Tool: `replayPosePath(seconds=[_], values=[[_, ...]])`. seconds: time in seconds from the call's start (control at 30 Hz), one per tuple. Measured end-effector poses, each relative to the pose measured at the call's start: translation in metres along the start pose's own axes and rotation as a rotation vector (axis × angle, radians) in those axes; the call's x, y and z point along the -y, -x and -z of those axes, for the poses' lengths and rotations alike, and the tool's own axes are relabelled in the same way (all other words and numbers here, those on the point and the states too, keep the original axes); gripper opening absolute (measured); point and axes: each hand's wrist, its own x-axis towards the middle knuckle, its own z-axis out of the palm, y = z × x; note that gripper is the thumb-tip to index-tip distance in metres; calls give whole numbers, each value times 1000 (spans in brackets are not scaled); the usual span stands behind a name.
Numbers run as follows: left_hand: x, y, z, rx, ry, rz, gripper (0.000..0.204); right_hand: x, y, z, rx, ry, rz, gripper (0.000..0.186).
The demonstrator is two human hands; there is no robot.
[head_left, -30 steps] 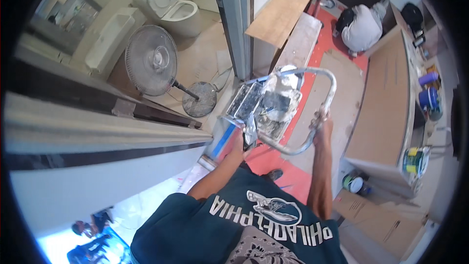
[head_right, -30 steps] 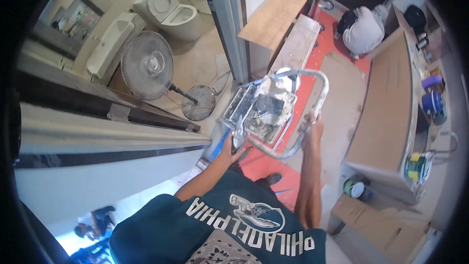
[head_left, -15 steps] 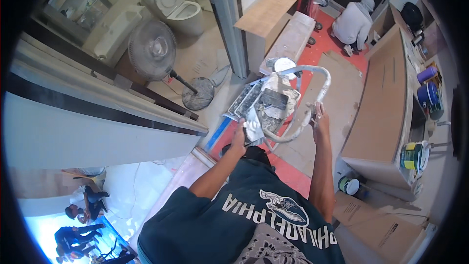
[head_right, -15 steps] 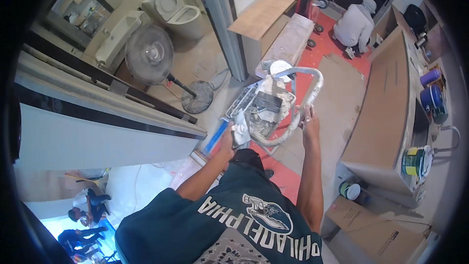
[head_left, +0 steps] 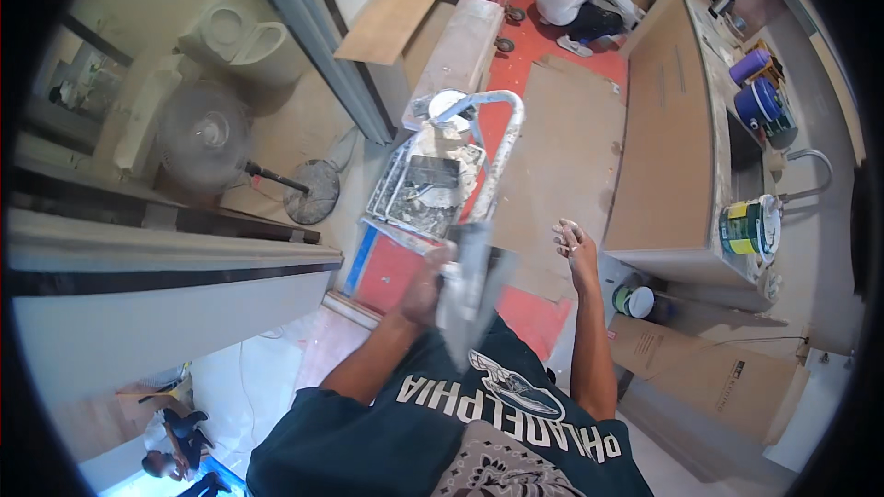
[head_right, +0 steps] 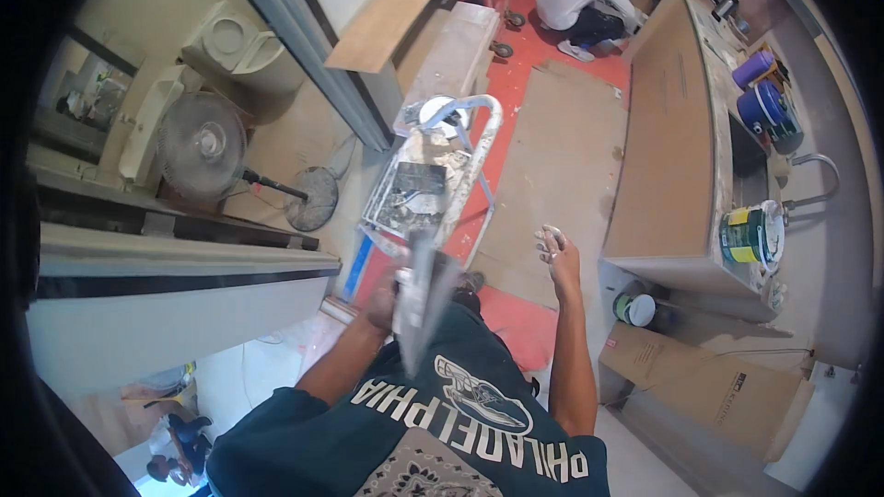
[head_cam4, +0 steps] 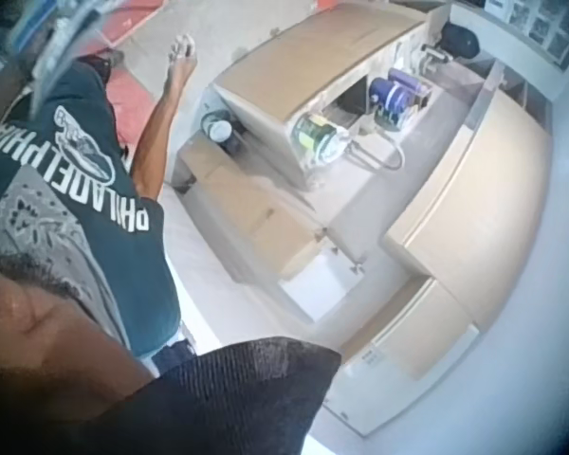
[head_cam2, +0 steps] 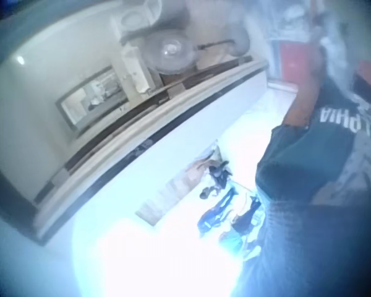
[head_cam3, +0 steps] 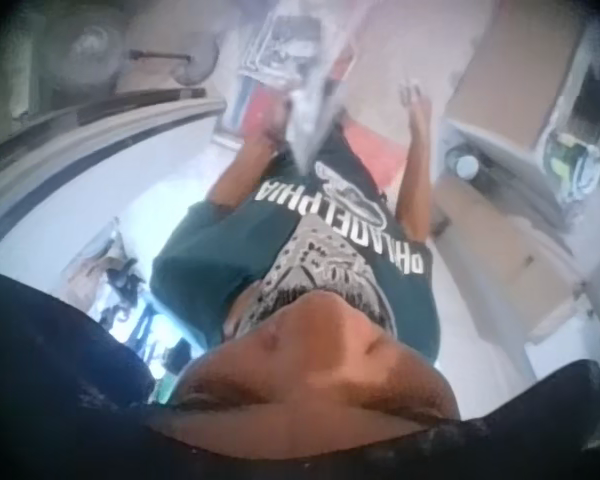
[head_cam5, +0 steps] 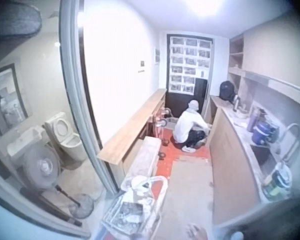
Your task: The person applies joint compound to wall seams and corners using a putty knife and hawk. They repeatedly scoop compound from the hawk and smooth it along the edges of a wooden cabinet and wall junctions. The person also cleans the putty knife at a sink before continuing to apply compound to lower wall areas.
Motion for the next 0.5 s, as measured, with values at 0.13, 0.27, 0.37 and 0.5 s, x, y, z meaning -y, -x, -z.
replayPosePath(seconds=[0.13, 0.27, 0.37, 0.5], values=[[64, -65, -42, 180, 15, 264, 39, -15, 17, 62, -123, 195, 19, 30], [108, -109, -57, 184, -368, 352, 38, -82, 66, 140, -428, 368, 46, 27], [125, -142, -120, 245, -200, 435, 48, -81, 91, 161, -446, 40, 41, 26], [159, -180, -151, 243, -267, 508, 49, 21, 152, 153, -434, -57, -79, 32]])
